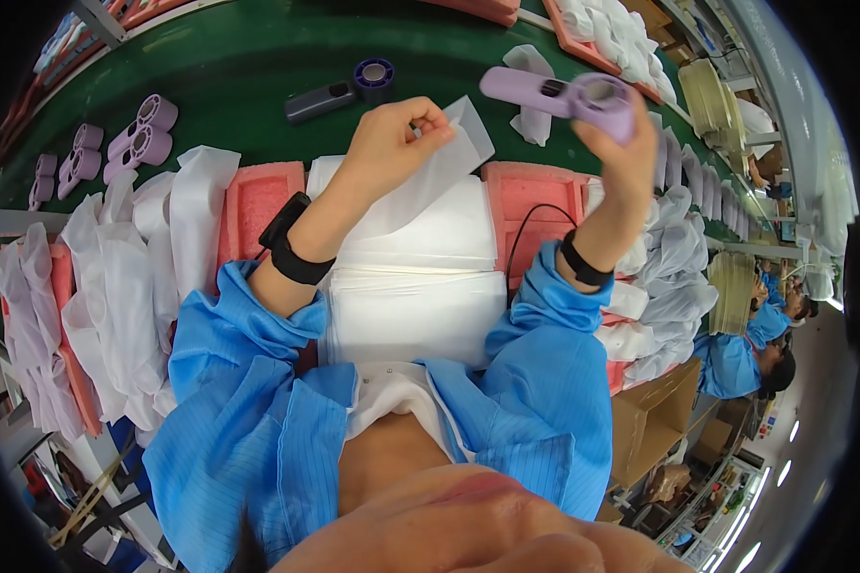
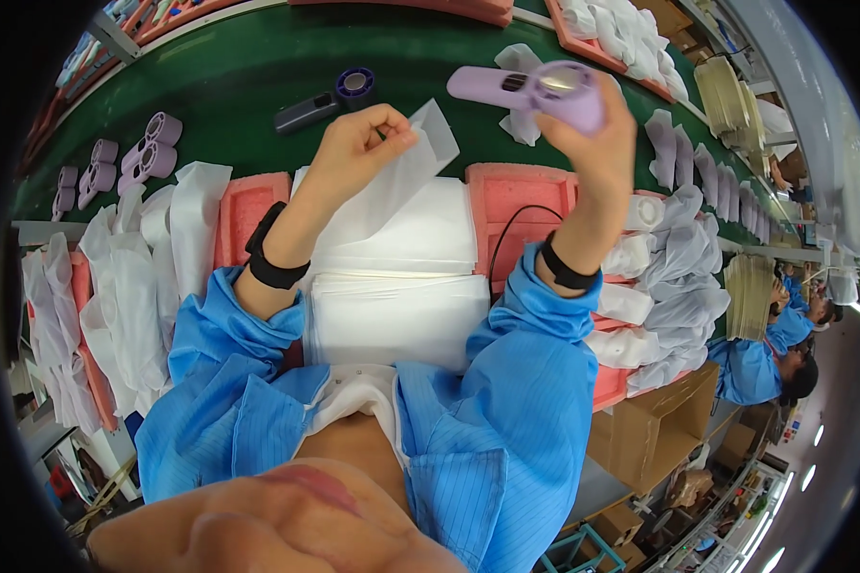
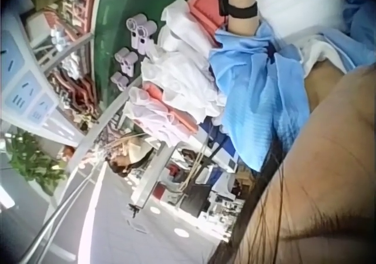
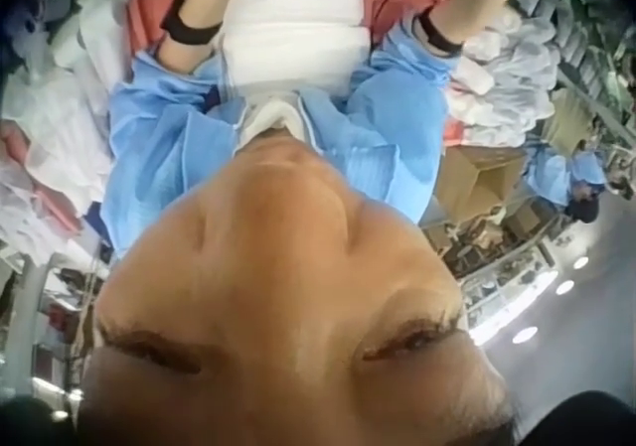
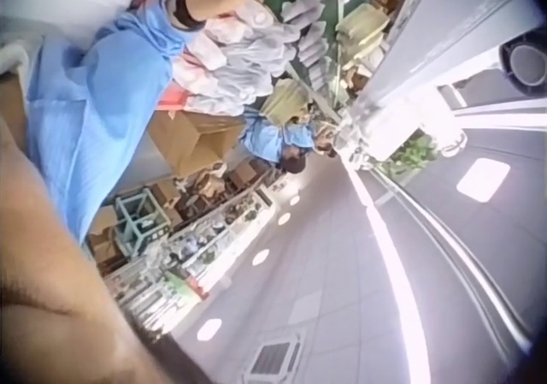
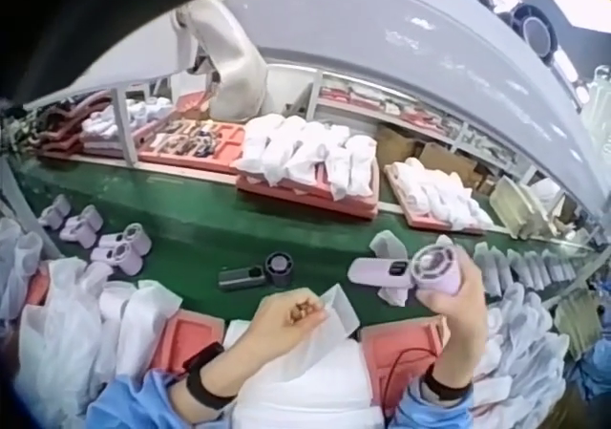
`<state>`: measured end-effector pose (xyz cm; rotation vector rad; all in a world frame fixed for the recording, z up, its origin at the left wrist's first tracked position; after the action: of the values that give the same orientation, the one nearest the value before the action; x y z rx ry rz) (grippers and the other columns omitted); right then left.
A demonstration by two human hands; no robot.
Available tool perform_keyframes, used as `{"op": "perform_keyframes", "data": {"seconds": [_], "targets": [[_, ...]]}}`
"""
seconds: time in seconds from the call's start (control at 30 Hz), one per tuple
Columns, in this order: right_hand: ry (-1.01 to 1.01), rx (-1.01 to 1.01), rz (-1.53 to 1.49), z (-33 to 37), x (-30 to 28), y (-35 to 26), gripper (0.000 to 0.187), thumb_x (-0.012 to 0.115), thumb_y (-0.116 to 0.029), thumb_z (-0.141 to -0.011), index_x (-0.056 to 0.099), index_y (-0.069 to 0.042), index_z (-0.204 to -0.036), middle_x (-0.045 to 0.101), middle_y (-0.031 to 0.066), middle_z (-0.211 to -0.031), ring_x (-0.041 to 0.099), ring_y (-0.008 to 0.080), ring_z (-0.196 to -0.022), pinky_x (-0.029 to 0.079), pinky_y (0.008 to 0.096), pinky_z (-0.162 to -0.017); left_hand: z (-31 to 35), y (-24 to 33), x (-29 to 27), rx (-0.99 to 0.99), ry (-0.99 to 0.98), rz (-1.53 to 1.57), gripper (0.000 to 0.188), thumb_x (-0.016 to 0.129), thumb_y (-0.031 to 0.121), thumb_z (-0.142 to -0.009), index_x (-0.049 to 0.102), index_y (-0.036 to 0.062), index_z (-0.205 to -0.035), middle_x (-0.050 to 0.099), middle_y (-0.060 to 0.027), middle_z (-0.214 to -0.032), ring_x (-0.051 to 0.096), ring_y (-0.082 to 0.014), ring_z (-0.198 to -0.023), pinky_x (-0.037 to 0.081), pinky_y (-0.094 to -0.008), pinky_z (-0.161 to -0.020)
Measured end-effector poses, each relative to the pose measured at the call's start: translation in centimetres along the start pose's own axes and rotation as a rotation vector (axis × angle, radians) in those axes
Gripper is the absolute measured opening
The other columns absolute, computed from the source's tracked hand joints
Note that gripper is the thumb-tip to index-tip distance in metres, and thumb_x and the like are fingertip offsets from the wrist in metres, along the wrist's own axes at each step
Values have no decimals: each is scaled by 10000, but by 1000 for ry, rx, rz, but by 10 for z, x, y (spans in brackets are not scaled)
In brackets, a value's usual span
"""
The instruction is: The person packages handheld fans by hand, picking up a fan, wrapping it in a thin white sheet, and placing the wrapped fan into a pink foam tray.
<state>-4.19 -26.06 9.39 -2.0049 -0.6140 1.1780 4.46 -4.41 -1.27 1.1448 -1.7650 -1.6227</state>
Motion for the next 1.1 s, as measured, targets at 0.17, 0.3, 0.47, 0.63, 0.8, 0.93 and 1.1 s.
{"op": "perform_keyframes", "data": {"seconds": [0.17, 0.3, 0.47, 0.63, 0.8, 0.93, 1.1], "targets": [[-121, -220, -216, 17, -2, -35, 509, 713, -109, -593, 588, -21, -1078, 630, 29, -934, 585, 119, -835, 476, 260, -757, 1, 7, -5, 34, -7, 93, 126, 672, 175, -848, 616, 63, -846, 611, 2, -738, 530, -71, -599, 407, -232, -538], [-386, -319, -244, 19, 59, -48, 540, 709, -53, -574, 578, -21, -1098, 617, 47, -973, 598, 149, -835, 483, 272, -747, 7, 19, -16, 3, 58, 437, 120, 626, 173, -898, 586, 67, -935, 629, 5, -819, 547, -71, -670, 431, -219, -613], [-337, -564, 0, 26, 105, -63, 657, 741, -5, -564, 560, -29, -1195, 568, 96, -1056, 581, 223, -937, 471, 293, -823, 8, 28, -26, 67, 167, 800, 116, 590, 138, -924, 552, 54, -996, 623, 6, -865, 560, -84, -770, 443, -221, -734], [-177, -456, 203, 31, 118, -66, 723, 769, -28, -597, 519, -64, -1274, 500, 123, -1067, 572, 298, -906, 501, 341, -738, 14, 45, -30, 261, 228, 621, 193, 622, 24, -857, 557, 52, -1037, 621, -7, -876, 578, -118, -804, 463, -258, -748], [-121, -394, 263, 30, 111, -60, 798, 778, -31, -604, 477, -74, -1342, 498, 132, -1094, 563, 318, -942, 493, 344, -795, 46, 90, -11, 736, 384, -310, 432, 655, -78, -718, 559, 69, -1113, 617, -59, -894, 589, -208, -803, 489, -310, -675], [8, -453, 293, 21, 103, -57, 724, 787, -99, -636, 480, -41, -1290, 500, 142, -1070, 572, 323, -903, 502, 351, -722, 47, 87, -3, 756, 352, -320, 492, 685, -48, -656, 580, 99, -1114, 582, -85, -948, 574, -267, -826, 485, -338, -624], [86, -276, 60, 19, 103, -36, 599, 727, -44, -712, 456, -2, -1245, 530, 138, -1095, 566, 266, -992, 494, 329, -773, 35, 83, -12, 521, 416, -332, 487, 715, -18, -654, 588, 112, -1105, 553, -80, -1021, 573, -260, -859, 485, -328, -631]]}}
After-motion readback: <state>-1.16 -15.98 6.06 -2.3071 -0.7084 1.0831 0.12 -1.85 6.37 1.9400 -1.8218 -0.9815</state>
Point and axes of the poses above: each hand's wrist, its own z-axis away from the middle knuckle, its own x-axis out of the palm, y = z × x, the point moved 8 cm from there along -z, towards the middle knuckle
